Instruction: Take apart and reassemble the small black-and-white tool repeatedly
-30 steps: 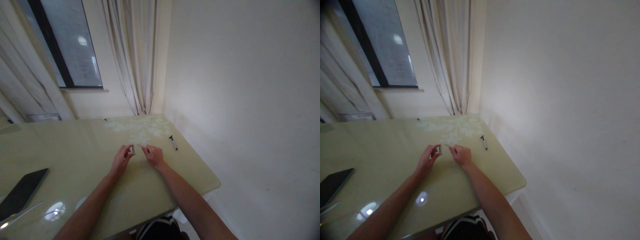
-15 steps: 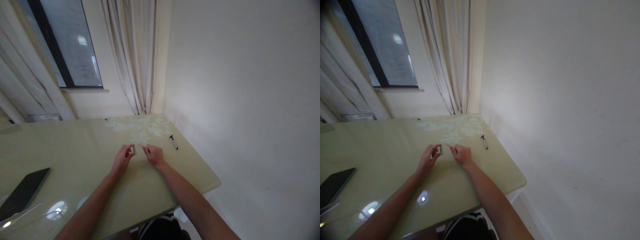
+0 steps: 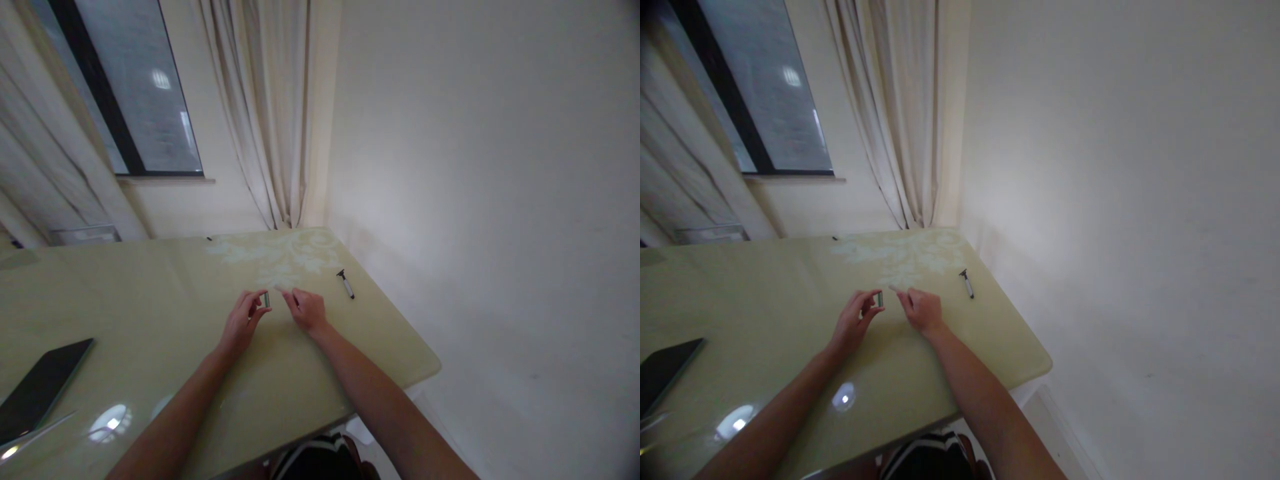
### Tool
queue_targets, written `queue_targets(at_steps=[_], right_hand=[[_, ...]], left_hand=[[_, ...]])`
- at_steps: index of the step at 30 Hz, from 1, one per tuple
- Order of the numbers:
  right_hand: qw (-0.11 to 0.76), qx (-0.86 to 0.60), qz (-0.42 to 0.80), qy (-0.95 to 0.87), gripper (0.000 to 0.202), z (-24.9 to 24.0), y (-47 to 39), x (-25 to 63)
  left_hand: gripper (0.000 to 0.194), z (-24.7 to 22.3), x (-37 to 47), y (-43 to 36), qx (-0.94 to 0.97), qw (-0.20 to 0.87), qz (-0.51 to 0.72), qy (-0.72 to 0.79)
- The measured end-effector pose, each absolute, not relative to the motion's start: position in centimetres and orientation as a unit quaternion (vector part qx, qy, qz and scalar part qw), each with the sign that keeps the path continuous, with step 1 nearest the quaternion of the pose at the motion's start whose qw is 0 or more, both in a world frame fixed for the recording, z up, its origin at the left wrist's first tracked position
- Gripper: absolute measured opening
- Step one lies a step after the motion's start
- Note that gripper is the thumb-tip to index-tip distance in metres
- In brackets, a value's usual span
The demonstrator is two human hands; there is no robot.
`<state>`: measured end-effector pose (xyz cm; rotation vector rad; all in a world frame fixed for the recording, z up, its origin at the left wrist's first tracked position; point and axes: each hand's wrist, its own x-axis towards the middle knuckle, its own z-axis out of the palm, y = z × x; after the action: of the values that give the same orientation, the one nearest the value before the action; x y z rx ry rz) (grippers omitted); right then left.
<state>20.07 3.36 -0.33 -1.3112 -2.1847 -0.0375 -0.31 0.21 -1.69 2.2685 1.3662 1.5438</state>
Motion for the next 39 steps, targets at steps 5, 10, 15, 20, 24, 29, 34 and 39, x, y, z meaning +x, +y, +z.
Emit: queue_targets(at_steps=[5,10,15,20,24,29,34,39], right_hand=[[0.273,-0.448,-0.002,-0.851,0.051,-0.25,3.28,20.06],[0.275,-0.467,-0.006,-0.84,0.052,-0.38,3.3,19.99],[0.28,-0.494,-0.009,-0.823,0.053,-0.22,3.18,19.99],[0.26,-0.436,-0.004,-0.861,0.05,-0.16,3.1,19.89],[0.288,-0.481,-0.005,-0.828,0.051,-0.19,3.1,19.96],[0.269,-0.45,0.003,-0.852,0.05,-0.04,3.03,20.02],[0.28,-0.465,0.002,-0.84,0.051,-0.03,3.03,20.05],[0.288,-0.493,0.001,-0.821,0.053,-0.13,3.07,20.13]], left_hand=[[0.031,-1.62,-0.32,0.08,0.74,0.044,0.501,0.446],[0.032,-1.48,-0.25,-0.07,0.742,0.046,0.498,0.446],[0.032,-1.47,-0.06,-0.08,0.744,0.043,0.495,0.447],[0.031,-1.6,-0.01,-0.02,0.749,0.042,0.486,0.448],[0.031,-1.67,-0.14,0.14,0.744,0.047,0.492,0.45],[0.03,-1.48,-0.17,0.06,0.737,0.045,0.502,0.45],[0.029,-1.32,-0.07,-0.06,0.734,0.045,0.506,0.45],[0.031,-1.46,-0.08,-0.07,0.728,0.059,0.504,0.461]])
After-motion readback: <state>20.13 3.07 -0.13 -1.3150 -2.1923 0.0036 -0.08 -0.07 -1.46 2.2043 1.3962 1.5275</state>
